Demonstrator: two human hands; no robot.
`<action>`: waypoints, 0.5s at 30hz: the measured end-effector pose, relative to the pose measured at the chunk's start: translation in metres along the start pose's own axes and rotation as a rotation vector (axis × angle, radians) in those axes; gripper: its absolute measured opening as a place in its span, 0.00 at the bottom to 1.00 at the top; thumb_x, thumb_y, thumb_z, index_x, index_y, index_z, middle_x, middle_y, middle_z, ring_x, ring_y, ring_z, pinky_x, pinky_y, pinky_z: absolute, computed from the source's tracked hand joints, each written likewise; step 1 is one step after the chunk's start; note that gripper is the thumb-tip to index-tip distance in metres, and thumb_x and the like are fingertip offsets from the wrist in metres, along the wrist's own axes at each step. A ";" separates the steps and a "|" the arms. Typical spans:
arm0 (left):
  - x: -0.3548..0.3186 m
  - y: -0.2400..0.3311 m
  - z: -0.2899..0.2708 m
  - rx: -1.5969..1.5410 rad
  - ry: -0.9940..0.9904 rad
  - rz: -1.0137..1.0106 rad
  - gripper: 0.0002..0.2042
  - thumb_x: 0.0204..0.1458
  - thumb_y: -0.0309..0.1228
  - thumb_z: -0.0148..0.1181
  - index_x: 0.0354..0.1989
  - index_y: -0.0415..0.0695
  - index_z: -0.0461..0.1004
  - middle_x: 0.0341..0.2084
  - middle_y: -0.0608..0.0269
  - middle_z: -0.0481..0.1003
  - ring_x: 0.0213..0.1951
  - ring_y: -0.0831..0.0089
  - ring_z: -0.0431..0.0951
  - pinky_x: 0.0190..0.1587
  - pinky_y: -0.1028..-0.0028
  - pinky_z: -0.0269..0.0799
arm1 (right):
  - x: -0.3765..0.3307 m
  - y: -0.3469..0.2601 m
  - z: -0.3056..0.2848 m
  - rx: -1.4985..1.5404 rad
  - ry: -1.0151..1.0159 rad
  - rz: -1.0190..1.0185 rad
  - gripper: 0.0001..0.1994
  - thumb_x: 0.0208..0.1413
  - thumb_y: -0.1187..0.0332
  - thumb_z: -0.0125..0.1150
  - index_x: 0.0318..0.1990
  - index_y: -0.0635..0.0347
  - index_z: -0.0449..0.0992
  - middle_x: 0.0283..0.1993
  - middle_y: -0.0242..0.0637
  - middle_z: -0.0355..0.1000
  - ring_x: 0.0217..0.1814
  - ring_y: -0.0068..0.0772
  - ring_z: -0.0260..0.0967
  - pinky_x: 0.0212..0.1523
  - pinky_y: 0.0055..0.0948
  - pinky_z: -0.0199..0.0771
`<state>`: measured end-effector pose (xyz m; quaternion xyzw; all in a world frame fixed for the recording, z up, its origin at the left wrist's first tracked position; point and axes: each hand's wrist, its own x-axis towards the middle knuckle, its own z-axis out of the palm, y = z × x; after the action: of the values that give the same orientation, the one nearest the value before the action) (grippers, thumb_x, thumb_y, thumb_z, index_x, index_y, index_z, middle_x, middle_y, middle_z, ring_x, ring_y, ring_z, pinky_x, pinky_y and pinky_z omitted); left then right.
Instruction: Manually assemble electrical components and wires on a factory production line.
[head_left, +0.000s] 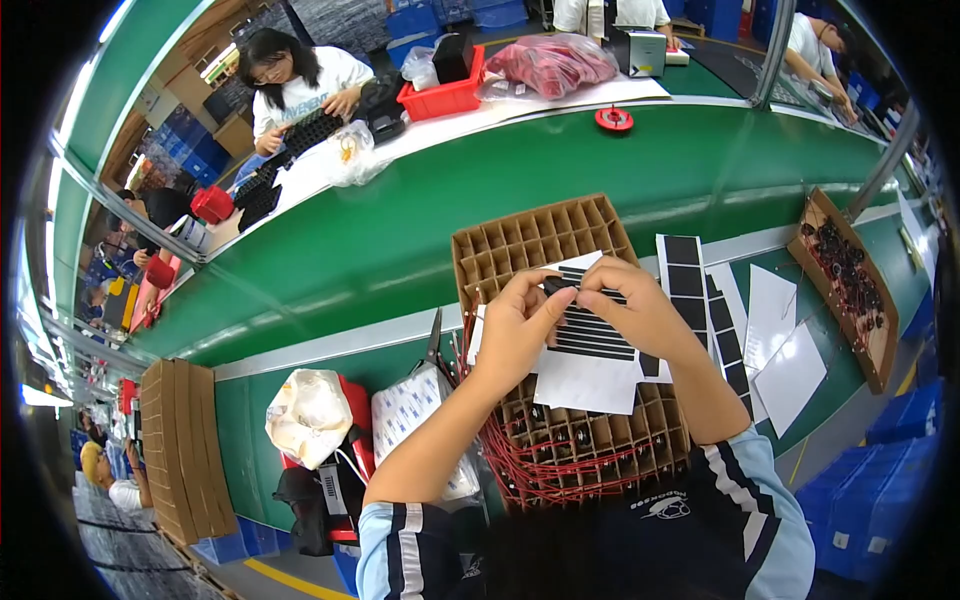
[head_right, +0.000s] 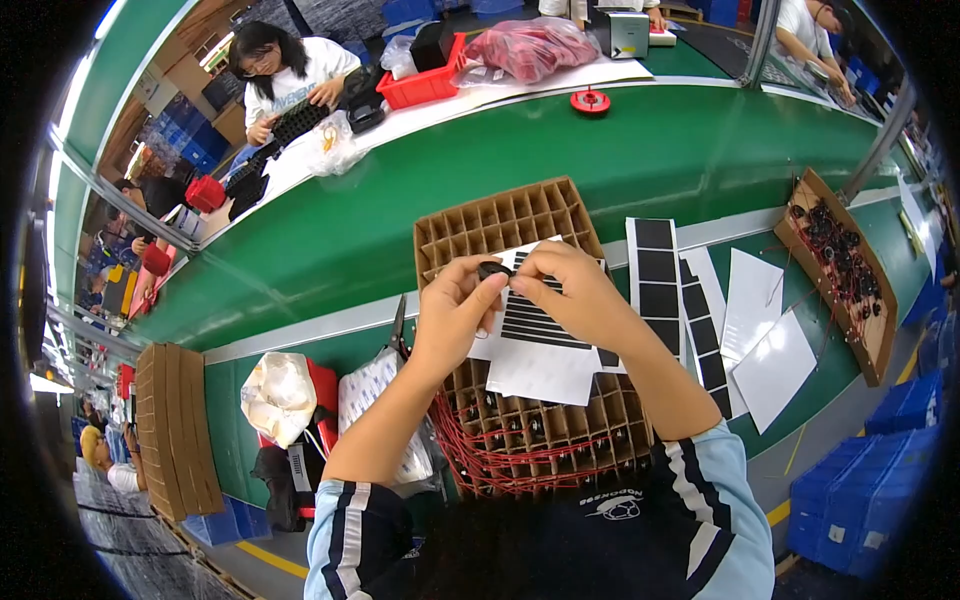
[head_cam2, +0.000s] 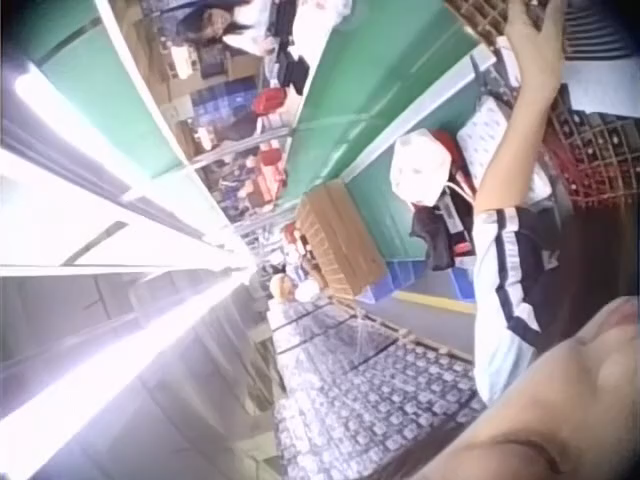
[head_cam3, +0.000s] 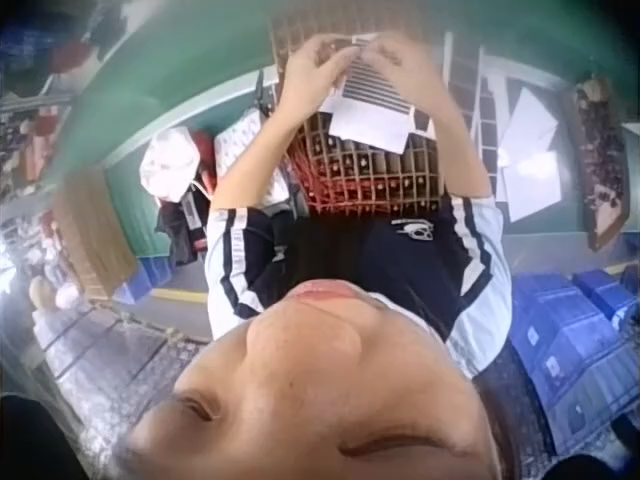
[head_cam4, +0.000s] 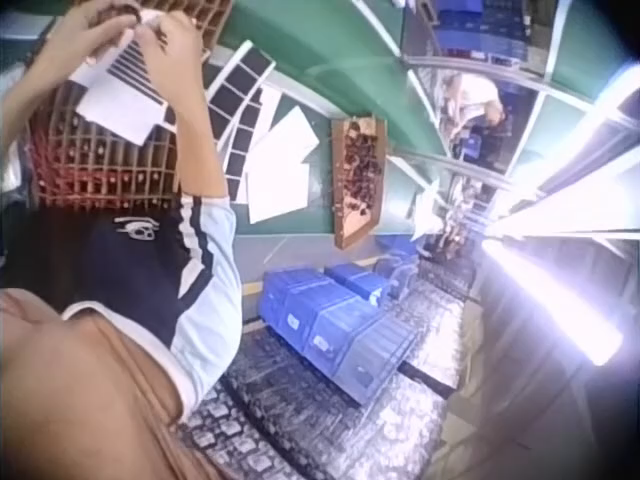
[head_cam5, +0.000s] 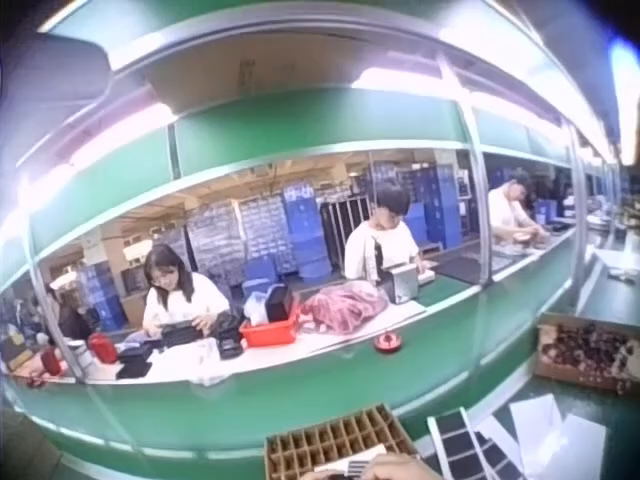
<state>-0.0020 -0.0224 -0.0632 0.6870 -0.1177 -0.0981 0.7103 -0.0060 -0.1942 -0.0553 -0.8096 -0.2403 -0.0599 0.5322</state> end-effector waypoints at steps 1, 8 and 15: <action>-0.001 0.000 0.002 0.000 -0.001 0.005 0.13 0.49 0.30 0.56 0.40 0.35 0.65 0.16 0.69 0.67 0.18 0.85 0.66 0.18 0.84 0.60 | -0.001 -0.001 0.000 0.011 -0.003 -0.002 0.05 0.48 0.72 0.55 0.26 0.64 0.69 0.27 0.33 0.64 0.31 0.24 0.60 0.34 0.23 0.60; 0.003 -0.009 0.002 -0.216 -0.069 0.092 0.12 0.54 0.27 0.47 0.39 0.40 0.51 0.24 0.52 0.69 0.20 0.73 0.73 0.19 0.80 0.68 | -0.001 0.001 0.003 0.032 0.026 -0.023 0.08 0.48 0.68 0.55 0.24 0.65 0.69 0.25 0.35 0.63 0.29 0.29 0.60 0.32 0.26 0.60; 0.004 -0.013 0.001 -0.258 -0.144 0.097 0.09 0.57 0.30 0.40 0.37 0.38 0.51 0.25 0.49 0.68 0.20 0.66 0.73 0.22 0.73 0.72 | 0.002 -0.001 0.005 0.030 0.064 0.068 0.09 0.47 0.68 0.56 0.24 0.67 0.70 0.24 0.37 0.66 0.27 0.28 0.62 0.30 0.26 0.61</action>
<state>0.0014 -0.0252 -0.0764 0.5747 -0.1877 -0.1268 0.7864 -0.0057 -0.1883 -0.0556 -0.8069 -0.1965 -0.0641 0.5534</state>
